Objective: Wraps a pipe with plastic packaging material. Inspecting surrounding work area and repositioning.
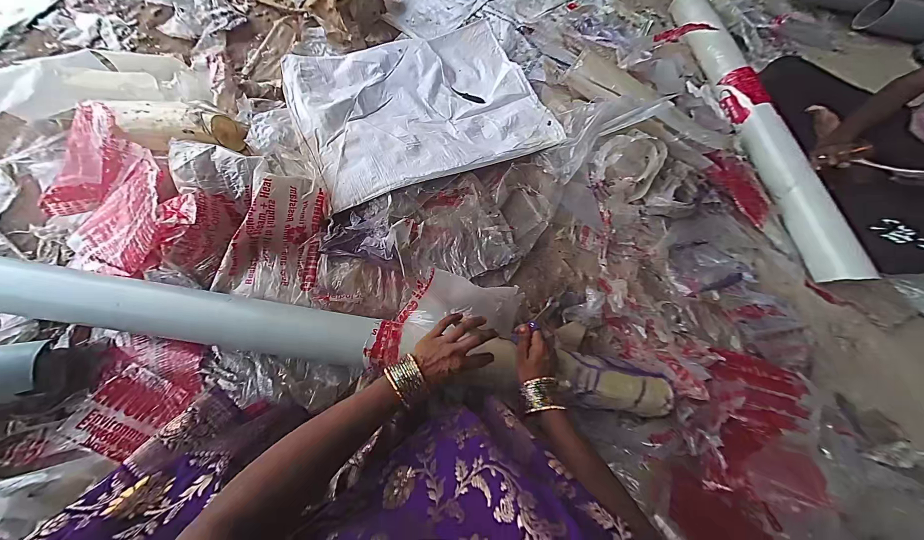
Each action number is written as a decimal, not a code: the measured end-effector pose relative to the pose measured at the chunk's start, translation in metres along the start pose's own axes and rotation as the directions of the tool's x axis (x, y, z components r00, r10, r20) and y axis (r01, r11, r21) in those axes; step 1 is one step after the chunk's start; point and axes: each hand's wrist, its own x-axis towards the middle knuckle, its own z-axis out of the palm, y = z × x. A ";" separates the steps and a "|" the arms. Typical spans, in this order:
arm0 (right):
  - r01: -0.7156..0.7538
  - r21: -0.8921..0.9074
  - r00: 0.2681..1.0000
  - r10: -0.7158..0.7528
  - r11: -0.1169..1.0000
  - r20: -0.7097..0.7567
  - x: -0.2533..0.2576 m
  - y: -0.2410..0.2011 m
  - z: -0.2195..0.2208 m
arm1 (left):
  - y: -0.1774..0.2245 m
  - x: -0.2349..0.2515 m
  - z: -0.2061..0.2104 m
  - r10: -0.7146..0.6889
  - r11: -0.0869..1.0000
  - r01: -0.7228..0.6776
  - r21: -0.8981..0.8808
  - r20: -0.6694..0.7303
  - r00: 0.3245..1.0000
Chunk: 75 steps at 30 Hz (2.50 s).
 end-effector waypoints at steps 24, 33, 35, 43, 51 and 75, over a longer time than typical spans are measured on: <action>0.705 -0.251 0.708 -0.679 0.663 0.194 -0.004 0.072 -0.044 | -0.015 0.040 0.019 -0.049 0.950 0.173 -0.259 0.424 0.904; 0.753 -0.276 0.656 -0.714 0.597 0.244 -0.001 0.071 -0.039 | -0.005 0.041 0.023 -0.224 0.911 0.340 -0.234 0.413 0.883; 0.763 -0.283 0.644 -0.718 0.581 0.265 0.000 0.072 -0.041 | -0.002 0.041 0.023 -0.252 0.898 0.370 -0.236 0.413 0.875; 0.811 -0.217 0.572 -0.657 0.544 0.492 0.026 0.055 -0.053 | 0.000 0.040 0.024 -0.293 0.880 0.417 -0.229 0.429 0.854; 0.834 -0.146 0.475 -0.557 0.533 0.681 0.064 0.052 -0.061 | 0.001 0.042 0.024 -0.351 0.844 0.476 -0.247 0.418 0.838; 0.572 -0.069 0.797 -0.535 0.817 0.280 0.032 0.065 -0.077 | 0.009 0.031 0.026 -0.231 0.920 0.331 -0.210 0.392 0.890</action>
